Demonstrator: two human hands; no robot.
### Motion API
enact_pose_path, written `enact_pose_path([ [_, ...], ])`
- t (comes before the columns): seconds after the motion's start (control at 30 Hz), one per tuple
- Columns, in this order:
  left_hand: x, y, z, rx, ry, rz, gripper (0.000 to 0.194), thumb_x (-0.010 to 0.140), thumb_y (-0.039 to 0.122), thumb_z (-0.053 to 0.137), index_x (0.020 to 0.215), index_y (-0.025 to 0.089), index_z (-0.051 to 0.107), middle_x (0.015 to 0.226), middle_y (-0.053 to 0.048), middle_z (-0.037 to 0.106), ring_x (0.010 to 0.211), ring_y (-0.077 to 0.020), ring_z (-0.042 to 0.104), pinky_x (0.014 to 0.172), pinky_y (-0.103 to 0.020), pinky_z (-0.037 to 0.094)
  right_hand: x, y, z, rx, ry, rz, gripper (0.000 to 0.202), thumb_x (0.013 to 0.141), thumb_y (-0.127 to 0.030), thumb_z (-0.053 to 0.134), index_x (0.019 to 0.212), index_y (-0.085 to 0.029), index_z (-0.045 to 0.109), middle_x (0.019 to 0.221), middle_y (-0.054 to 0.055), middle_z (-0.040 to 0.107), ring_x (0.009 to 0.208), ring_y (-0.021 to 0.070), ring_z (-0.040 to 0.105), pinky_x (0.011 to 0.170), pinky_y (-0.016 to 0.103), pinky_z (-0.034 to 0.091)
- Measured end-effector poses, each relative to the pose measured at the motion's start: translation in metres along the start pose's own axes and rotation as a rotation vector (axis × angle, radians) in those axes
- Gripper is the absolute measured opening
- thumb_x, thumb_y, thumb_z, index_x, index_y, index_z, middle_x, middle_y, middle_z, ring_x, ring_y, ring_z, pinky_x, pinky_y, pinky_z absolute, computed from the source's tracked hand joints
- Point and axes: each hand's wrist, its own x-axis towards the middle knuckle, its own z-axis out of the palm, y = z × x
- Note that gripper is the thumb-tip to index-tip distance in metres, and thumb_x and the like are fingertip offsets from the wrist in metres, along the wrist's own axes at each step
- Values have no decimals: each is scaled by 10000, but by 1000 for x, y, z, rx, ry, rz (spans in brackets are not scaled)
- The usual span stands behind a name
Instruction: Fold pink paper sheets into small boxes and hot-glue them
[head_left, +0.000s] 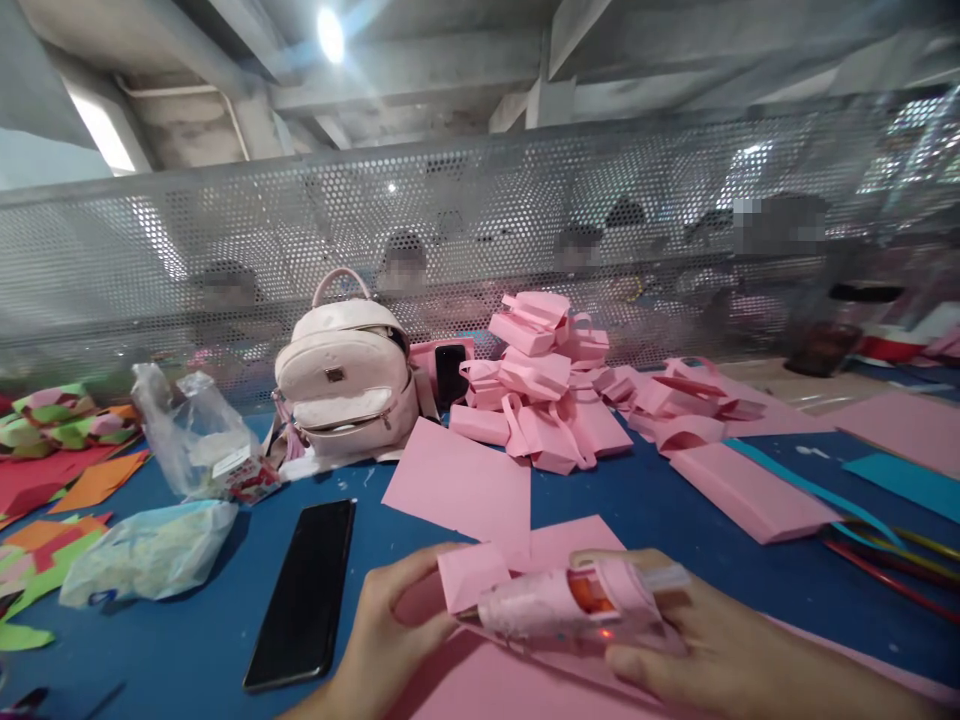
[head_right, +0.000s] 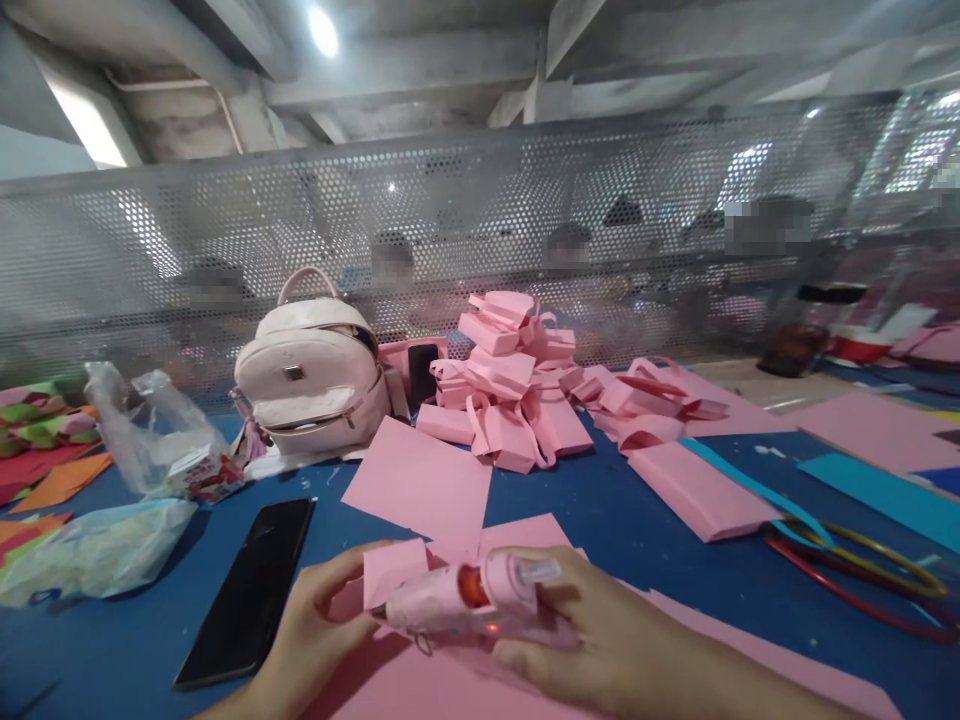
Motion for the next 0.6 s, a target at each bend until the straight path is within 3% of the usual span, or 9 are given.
enact_pose_path([
  [0.2,0,-1,1,1,26,-26,338,807,381,816,1122,262,780,1103,-63,793,1022,-268,756,896,-300,599,-3,10,10,46,-36,35,439,916,-479,615,1280,-250,705,1155,113,731,1113,348,668,991,476,517],
  [0.37,-1,-5,1,-11,36,-41,311,812,319,813,1119,283,779,1106,-38,794,1028,-246,752,902,-277,591,-2,6,15,106,-41,26,408,953,-449,574,1297,-259,680,1193,105,708,1208,331,614,1055,441,473],
  [0.6,-1,-7,1,2,60,-19,323,796,304,829,1116,293,780,1084,-20,800,997,-224,761,891,-253,590,-1,-9,14,65,-22,-5,378,944,-409,591,1274,-243,666,1104,85,710,980,254,694,913,343,549],
])
